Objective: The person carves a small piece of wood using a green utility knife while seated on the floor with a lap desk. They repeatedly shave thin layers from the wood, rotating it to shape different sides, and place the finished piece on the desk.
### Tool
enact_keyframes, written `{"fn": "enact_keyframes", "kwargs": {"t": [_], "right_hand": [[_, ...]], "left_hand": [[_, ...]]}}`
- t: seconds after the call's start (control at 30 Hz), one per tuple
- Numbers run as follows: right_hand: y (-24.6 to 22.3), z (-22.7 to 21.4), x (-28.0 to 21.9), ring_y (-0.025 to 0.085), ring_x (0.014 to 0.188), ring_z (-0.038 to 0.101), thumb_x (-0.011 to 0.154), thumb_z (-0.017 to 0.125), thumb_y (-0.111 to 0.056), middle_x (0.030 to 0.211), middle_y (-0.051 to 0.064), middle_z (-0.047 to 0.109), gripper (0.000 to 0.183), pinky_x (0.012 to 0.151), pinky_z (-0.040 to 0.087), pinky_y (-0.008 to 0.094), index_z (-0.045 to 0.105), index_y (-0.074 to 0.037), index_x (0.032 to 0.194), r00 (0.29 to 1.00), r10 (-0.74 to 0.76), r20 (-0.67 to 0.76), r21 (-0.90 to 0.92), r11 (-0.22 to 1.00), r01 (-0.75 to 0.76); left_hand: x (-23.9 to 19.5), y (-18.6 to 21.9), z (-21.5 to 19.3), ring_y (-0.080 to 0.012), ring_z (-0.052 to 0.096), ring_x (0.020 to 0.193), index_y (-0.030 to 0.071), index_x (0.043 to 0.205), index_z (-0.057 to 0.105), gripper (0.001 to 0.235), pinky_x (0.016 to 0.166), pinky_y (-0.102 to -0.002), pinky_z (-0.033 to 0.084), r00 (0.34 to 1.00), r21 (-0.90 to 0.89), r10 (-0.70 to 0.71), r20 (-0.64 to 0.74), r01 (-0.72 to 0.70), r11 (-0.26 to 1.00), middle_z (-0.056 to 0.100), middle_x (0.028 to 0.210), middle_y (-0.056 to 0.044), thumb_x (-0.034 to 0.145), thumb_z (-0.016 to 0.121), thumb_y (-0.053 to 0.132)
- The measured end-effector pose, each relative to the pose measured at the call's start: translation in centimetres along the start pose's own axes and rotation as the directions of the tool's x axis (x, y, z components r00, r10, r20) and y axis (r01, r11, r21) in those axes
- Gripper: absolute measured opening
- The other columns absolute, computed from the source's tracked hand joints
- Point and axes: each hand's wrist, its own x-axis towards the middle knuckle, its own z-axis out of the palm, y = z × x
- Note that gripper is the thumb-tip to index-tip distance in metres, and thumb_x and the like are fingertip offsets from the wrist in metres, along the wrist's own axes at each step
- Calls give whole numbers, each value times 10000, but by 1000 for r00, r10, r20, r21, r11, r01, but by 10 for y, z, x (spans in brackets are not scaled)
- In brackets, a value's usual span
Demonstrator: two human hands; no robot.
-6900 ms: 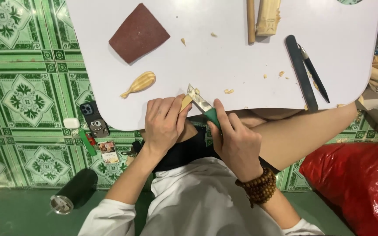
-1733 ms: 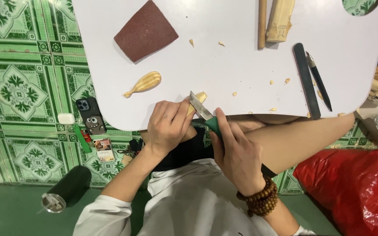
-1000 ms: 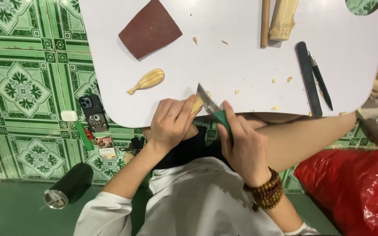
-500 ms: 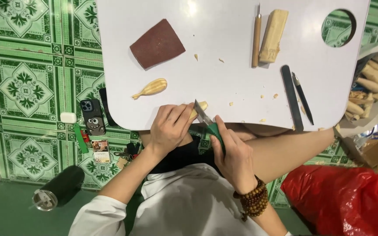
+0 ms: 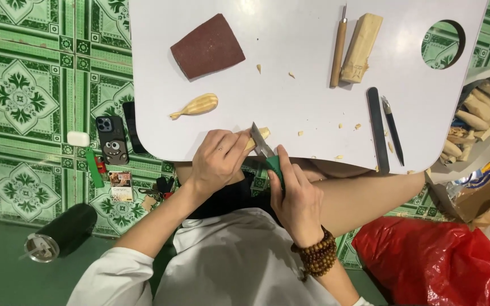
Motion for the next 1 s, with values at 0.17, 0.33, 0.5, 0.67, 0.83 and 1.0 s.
{"fn": "enact_keyframes", "kwargs": {"t": [0.17,0.33,0.5,0.67,0.83,1.0], "right_hand": [[0,3,0,274,445,558,1031,479,-378,699,3,518,450,404,479,392,627,-184,1410,1000,-12,-13,-80,997,11],[0,-1,6,222,429,531,1042,477,-399,718,-15,523,446,405,487,359,637,-195,1405,998,-55,-36,-236,971,45],[15,0,-11,306,464,580,1043,427,-417,702,15,538,497,408,495,427,602,-193,1450,997,50,57,-55,997,-47],[12,-1,-6,315,478,595,1036,436,-404,709,22,567,487,422,503,441,606,-191,1440,993,68,101,20,997,-71],[17,11,-7,291,477,593,1038,450,-418,723,5,566,489,435,514,417,595,-212,1457,994,70,80,-48,997,-67],[11,16,-6,211,439,556,1061,407,-362,720,-15,533,499,404,487,339,546,-166,1498,997,44,56,-21,999,-43]], "left_hand": [[-5,-1,2,-275,615,729,-36,1063,721,177,697,-376,553,1000,-21,0,11,1,1000,618,858,-121,970,694,112],[-2,1,1,-268,617,716,-43,1077,721,193,681,-370,557,1000,-29,-12,0,12,1000,607,842,-116,964,718,113],[-8,1,7,-276,619,737,-32,1120,728,234,703,-379,565,1000,-19,-26,-9,26,999,621,871,-120,984,709,158],[-1,0,3,-260,618,808,29,1122,753,200,739,-369,556,1000,49,6,-1,-5,999,672,1012,-107,1000,688,173],[-3,2,6,-255,633,898,62,1170,747,236,802,-368,550,1000,70,-26,11,25,997,709,1164,-96,1003,692,219],[-3,4,3,-282,621,938,27,1229,717,333,849,-395,537,989,97,-85,124,73,993,694,1179,-119,976,739,241]]}}
